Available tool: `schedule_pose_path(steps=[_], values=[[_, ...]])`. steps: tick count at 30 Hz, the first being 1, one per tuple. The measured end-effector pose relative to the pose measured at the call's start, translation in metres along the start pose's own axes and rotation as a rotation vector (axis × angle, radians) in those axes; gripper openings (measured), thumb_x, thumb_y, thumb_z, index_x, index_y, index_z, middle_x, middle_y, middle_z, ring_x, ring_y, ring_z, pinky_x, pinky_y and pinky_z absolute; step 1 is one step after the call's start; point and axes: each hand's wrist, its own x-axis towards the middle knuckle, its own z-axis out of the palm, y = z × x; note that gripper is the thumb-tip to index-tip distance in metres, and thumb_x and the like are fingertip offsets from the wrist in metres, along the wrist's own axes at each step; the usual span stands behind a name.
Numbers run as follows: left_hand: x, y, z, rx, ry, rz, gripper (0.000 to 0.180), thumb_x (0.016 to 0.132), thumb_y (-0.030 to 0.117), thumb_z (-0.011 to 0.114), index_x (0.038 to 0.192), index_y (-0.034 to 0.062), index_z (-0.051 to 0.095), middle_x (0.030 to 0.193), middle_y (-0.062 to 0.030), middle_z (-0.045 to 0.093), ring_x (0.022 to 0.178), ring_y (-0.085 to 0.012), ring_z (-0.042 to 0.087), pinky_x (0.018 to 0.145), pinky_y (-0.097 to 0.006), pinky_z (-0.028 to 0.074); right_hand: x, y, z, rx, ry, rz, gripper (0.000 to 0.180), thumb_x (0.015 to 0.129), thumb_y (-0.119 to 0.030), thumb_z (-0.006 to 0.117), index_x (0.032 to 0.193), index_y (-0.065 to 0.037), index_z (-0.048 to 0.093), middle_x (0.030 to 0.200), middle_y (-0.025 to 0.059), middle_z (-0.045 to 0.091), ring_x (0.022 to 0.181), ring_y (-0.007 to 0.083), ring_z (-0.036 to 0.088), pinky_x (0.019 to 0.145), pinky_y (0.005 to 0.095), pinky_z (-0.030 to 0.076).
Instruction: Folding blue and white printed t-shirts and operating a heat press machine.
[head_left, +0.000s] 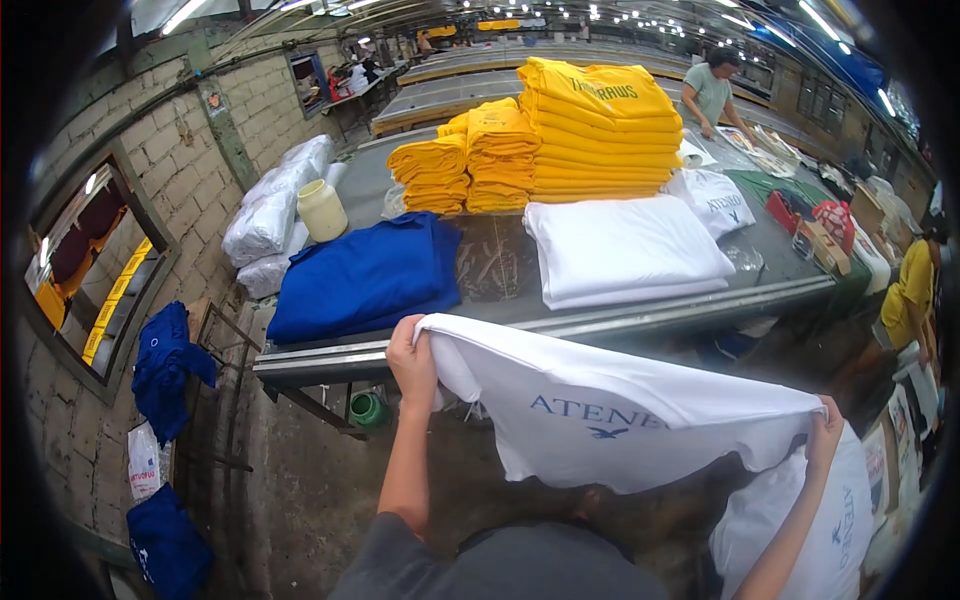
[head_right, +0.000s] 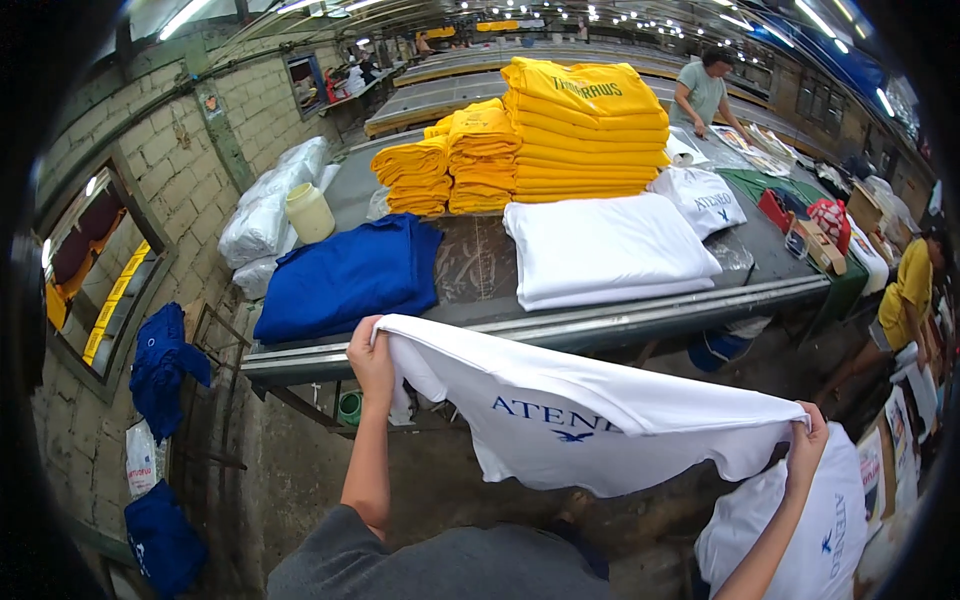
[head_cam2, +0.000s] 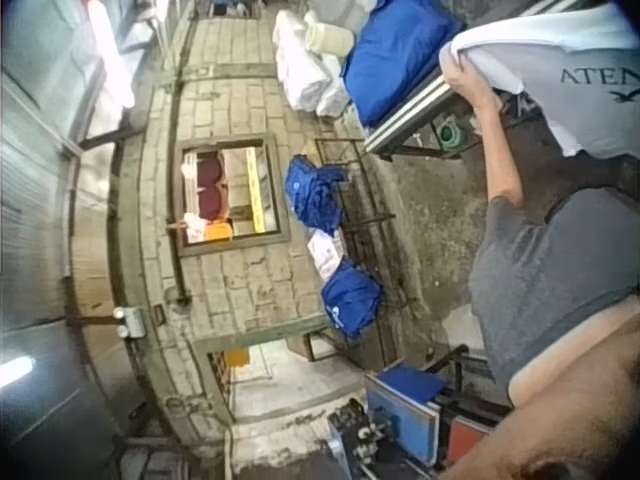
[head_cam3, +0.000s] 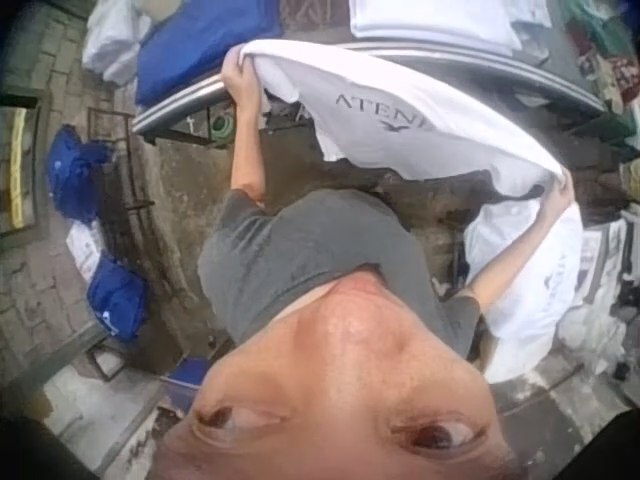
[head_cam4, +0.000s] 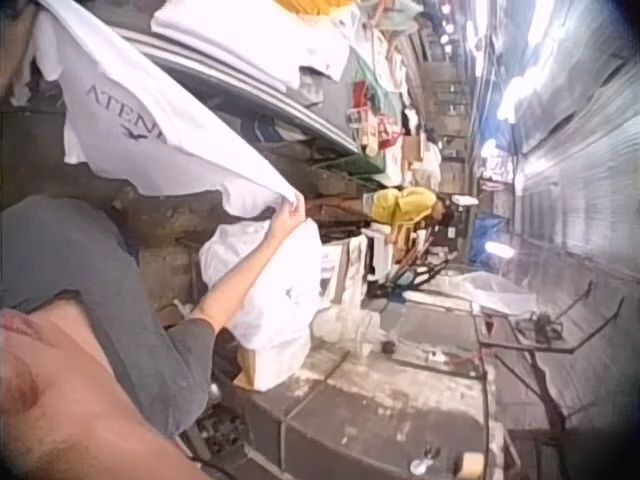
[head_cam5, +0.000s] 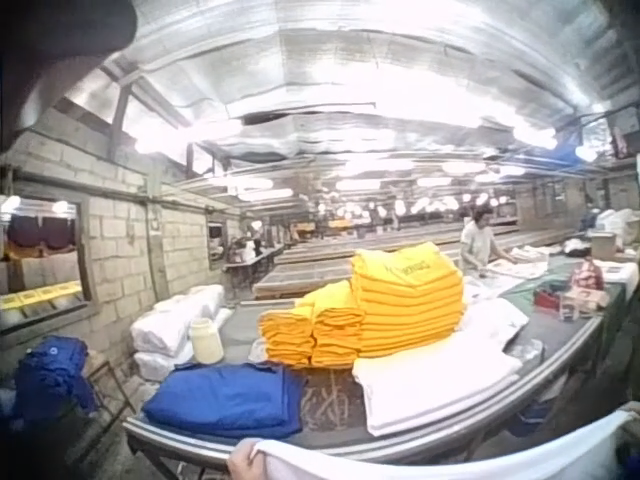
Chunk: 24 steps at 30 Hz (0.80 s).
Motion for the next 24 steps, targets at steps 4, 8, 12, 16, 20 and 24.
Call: schedule_pose_path(steps=[4,8,12,16,20,24], values=[[0.011,0.016,0.071,0.055,-0.02,0.2,0.01,0.084,0.002,0.051,0.088,-0.0031,0.06,0.075,-0.0128,0.06,0.069,-0.0175,0.058,0.065,-0.029,0.045,0.091,0.072,0.001,0.425,0.106,-0.138,0.012,0.09,-0.005,0.051,0.1,0.001,0.055,0.092,0.0016,0.056,0.085,0.0076,0.05,0.078,0.0209,0.04],[0.015,0.035,0.105,0.032,-0.077,0.119,0.013,0.08,0.002,0.05,0.088,-0.0021,0.059,0.075,-0.0156,0.059,0.069,-0.0234,0.06,0.064,-0.03,0.045,0.147,0.07,0.041,0.234,0.361,-0.225,0.013,0.092,-0.008,0.048,0.096,0.003,0.053,0.087,0.0025,0.054,0.084,0.0091,0.049,0.077,0.0211,0.039],[0.014,0.031,0.133,0.103,-0.085,0.121,0.016,0.08,0.002,0.045,0.087,-0.0009,0.058,0.071,-0.013,0.057,0.063,-0.0213,0.057,0.062,-0.029,0.045,0.192,0.06,0.061,0.011,0.482,-0.306,0.016,0.093,-0.012,0.044,0.09,0.003,0.051,0.08,0.0017,0.052,0.078,0.0091,0.047,0.072,0.0216,0.039],[0.024,0.031,0.17,0.107,-0.088,0.149,0.014,0.081,0.003,0.043,0.083,-0.0022,0.056,0.068,-0.0054,0.053,0.065,-0.0105,0.048,0.06,-0.024,0.04,0.239,0.071,0.062,-0.009,0.552,-0.385,0.016,0.092,-0.011,0.044,0.089,0.003,0.053,0.081,0.0008,0.053,0.076,0.0079,0.047,0.071,0.021,0.038],[0.051,0.032,0.206,0.061,-0.084,0.137,0.015,0.085,0.008,0.045,0.082,-0.0029,0.055,0.069,-0.002,0.052,0.065,-0.0088,0.046,0.059,-0.023,0.038,0.303,0.059,0.078,0.092,0.668,-0.468,0.014,0.091,-0.009,0.047,0.089,0.003,0.053,0.08,-0.0005,0.052,0.076,0.0073,0.046,0.069,0.02,0.038],[0.105,0.011,0.257,0.105,-0.178,0.037,0.022,0.092,0.014,0.049,0.076,-0.0007,0.052,0.067,0.003,0.046,0.064,-0.0053,0.038,0.056,-0.022,0.032,0.389,0.048,0.123,0.005,0.622,-0.378,0.016,0.089,-0.013,0.053,0.088,0.003,0.056,0.077,0.0025,0.055,0.072,0.0103,0.049,0.065,0.0241,0.04]])
